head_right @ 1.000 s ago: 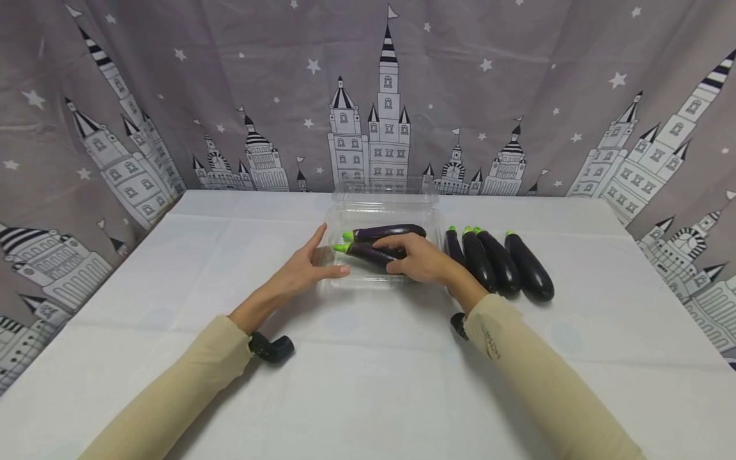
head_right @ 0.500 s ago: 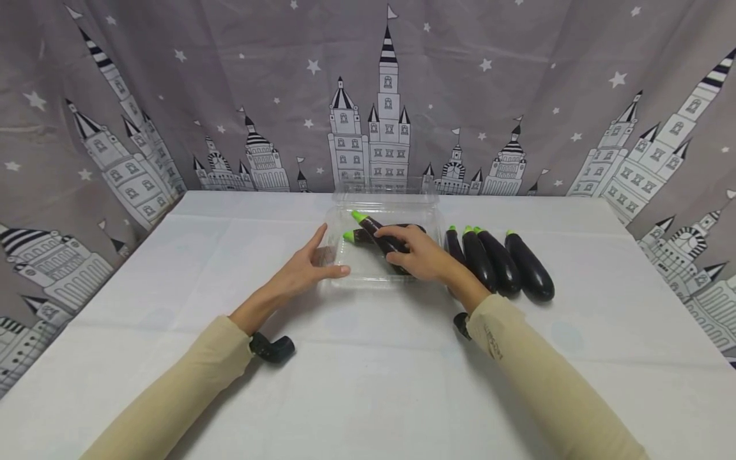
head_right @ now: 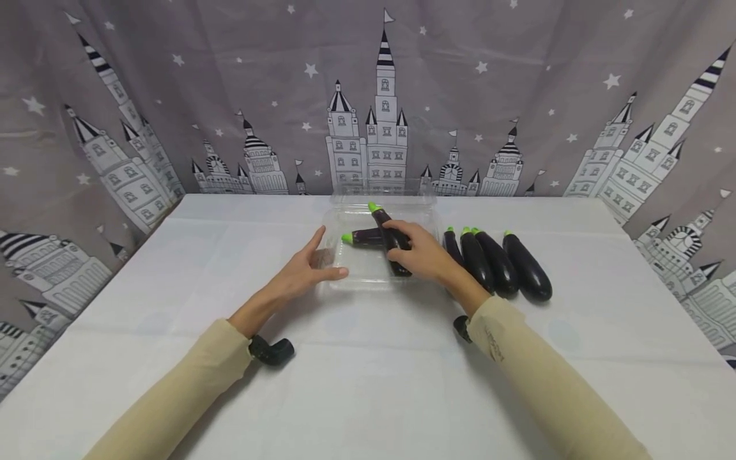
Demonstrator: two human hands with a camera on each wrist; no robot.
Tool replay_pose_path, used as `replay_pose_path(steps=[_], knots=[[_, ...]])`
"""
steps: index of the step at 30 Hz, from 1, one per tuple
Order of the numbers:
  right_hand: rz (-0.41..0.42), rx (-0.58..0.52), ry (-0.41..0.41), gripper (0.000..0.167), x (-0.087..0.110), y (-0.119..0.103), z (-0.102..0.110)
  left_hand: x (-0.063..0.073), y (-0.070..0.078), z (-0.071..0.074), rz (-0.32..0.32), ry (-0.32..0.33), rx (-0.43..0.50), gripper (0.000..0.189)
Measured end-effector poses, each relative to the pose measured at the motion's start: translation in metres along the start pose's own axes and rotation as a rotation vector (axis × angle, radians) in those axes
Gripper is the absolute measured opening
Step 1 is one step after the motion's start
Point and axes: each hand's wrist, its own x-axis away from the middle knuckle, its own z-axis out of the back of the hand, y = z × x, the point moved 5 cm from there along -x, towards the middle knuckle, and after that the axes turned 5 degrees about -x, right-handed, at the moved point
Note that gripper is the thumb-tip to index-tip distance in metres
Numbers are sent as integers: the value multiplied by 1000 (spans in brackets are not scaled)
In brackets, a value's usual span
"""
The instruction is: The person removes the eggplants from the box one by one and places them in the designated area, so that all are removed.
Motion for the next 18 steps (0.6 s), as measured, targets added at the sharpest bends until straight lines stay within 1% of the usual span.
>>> replay_pose_path(steps=[2, 8, 13, 18], knots=[[-13, -6, 8, 61, 1, 1, 1, -1, 0, -1, 1, 0, -1, 113], [-10, -40, 6, 62, 3, 2, 2, -1, 0, -2, 3, 4, -6, 113], [-5, -39, 40, 63, 3, 3, 3, -1, 0, -2, -2, 3, -8, 114], [6, -66, 65, 64, 2, 2, 3, -2, -1, -1, -4, 8, 1, 113]])
